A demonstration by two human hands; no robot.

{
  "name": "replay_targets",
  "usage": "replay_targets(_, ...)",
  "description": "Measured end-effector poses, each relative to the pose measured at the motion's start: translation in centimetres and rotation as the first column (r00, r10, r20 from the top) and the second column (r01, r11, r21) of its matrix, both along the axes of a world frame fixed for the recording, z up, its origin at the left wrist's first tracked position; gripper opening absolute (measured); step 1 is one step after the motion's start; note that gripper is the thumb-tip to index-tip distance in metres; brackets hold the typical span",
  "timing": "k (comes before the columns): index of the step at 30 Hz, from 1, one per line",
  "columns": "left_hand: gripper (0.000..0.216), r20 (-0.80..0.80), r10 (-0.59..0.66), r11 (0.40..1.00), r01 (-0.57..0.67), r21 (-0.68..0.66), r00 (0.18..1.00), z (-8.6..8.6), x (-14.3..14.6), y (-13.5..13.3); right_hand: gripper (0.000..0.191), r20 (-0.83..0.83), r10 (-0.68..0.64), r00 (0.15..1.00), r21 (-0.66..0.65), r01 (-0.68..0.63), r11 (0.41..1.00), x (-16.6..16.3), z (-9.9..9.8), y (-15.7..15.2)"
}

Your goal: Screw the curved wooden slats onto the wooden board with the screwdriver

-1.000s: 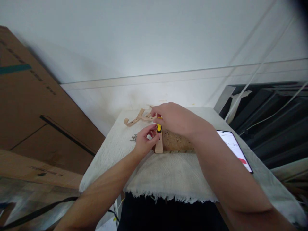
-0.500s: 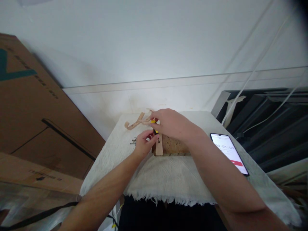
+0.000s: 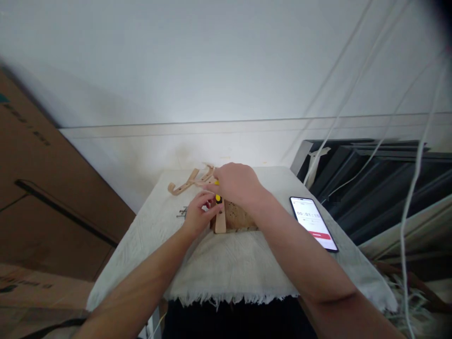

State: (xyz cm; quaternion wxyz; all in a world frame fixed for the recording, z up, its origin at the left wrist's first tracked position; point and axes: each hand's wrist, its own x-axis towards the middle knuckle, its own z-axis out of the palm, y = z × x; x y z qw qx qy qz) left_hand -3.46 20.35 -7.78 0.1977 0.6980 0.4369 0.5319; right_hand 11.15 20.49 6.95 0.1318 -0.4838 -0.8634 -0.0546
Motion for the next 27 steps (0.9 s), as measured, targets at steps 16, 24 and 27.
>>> replay_targets(16,0.025,0.147,-0.128,0.972,0.154,-0.179,0.981,0.7,0.7,-1.1,0.045,-0.012,0.068,0.998,-0.055,-0.068,0.996,0.9,0.3,0.4)
replay_targets(24,0.023,-0.138,0.033,0.998,-0.041,-0.049,0.99,0.7,0.2,-0.9,0.049,-0.025,-0.003,1.0,0.011,0.003,1.0,-0.2,-0.1,0.1)
replay_targets(27,0.03,-0.169,-0.004,0.998,-0.006,-0.06,0.986,0.7,-0.1,-0.6,0.029,-0.055,0.105,0.993,-0.024,-0.107,0.994,0.3,0.0,-0.1)
